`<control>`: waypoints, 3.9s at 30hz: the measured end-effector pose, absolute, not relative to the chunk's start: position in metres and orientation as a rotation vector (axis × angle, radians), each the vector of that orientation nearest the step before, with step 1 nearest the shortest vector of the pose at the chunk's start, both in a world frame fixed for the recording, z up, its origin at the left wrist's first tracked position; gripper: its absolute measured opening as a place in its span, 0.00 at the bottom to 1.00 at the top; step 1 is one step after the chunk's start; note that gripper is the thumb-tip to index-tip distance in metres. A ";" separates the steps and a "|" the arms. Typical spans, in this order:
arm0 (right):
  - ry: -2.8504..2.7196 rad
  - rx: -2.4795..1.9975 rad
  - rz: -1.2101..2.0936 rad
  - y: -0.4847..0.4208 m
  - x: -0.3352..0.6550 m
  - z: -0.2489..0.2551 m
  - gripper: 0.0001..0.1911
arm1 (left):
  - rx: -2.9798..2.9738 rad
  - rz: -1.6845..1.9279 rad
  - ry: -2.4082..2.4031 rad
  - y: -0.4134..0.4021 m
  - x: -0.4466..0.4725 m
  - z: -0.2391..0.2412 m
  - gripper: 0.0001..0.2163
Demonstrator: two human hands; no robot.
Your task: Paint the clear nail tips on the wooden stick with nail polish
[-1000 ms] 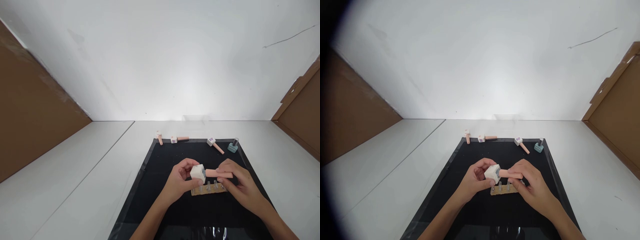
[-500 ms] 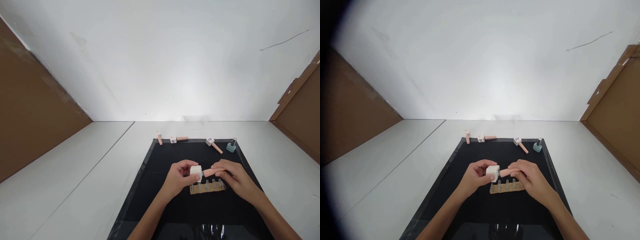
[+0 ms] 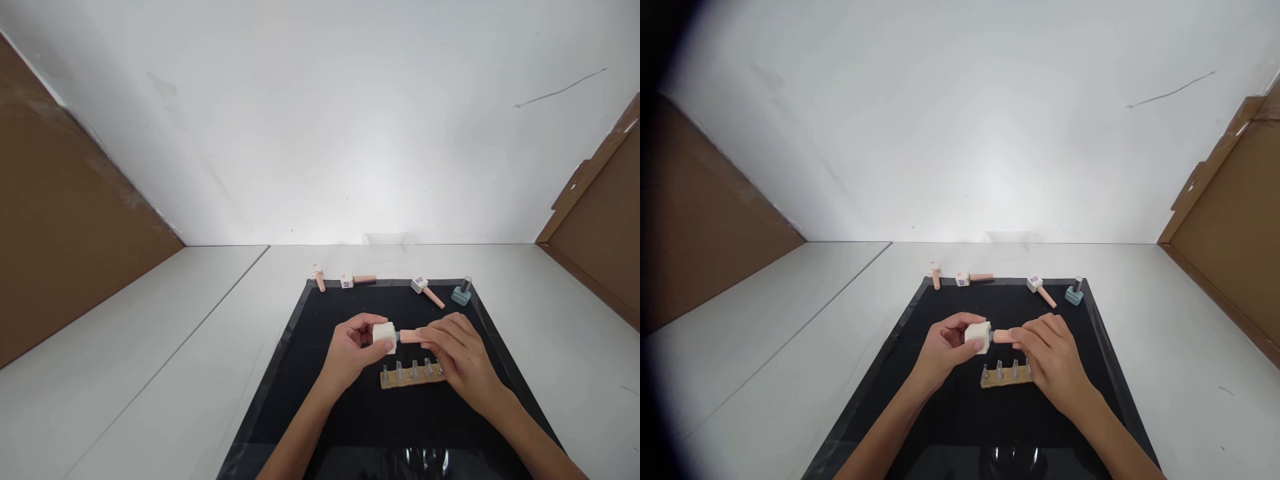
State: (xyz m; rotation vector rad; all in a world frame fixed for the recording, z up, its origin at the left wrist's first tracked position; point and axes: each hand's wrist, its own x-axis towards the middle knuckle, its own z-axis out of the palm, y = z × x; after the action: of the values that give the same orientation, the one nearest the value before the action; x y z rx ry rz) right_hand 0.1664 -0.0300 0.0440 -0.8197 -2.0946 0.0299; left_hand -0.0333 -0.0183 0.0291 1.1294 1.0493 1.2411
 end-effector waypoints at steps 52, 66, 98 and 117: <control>-1.602 -0.634 0.881 -0.035 0.189 0.064 0.07 | 1.500 0.832 1.446 -0.001 -0.032 0.004 0.11; -1.608 -0.678 0.920 -0.037 0.191 0.065 0.07 | 1.733 0.668 1.540 -0.007 -0.045 0.024 0.16; -1.154 -1.309 1.193 -0.010 0.195 0.046 0.14 | 1.607 0.474 1.102 -0.019 -0.034 0.030 0.06; -0.446 -1.011 1.773 -0.025 0.157 0.041 0.13 | 1.049 1.101 0.686 -0.026 -0.019 0.031 0.20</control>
State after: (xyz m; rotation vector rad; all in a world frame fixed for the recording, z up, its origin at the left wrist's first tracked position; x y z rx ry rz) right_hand 0.1574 -0.0252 0.0413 -1.0115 -0.4461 1.7728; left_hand -0.0189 -0.0257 0.0314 1.0491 0.6858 1.1015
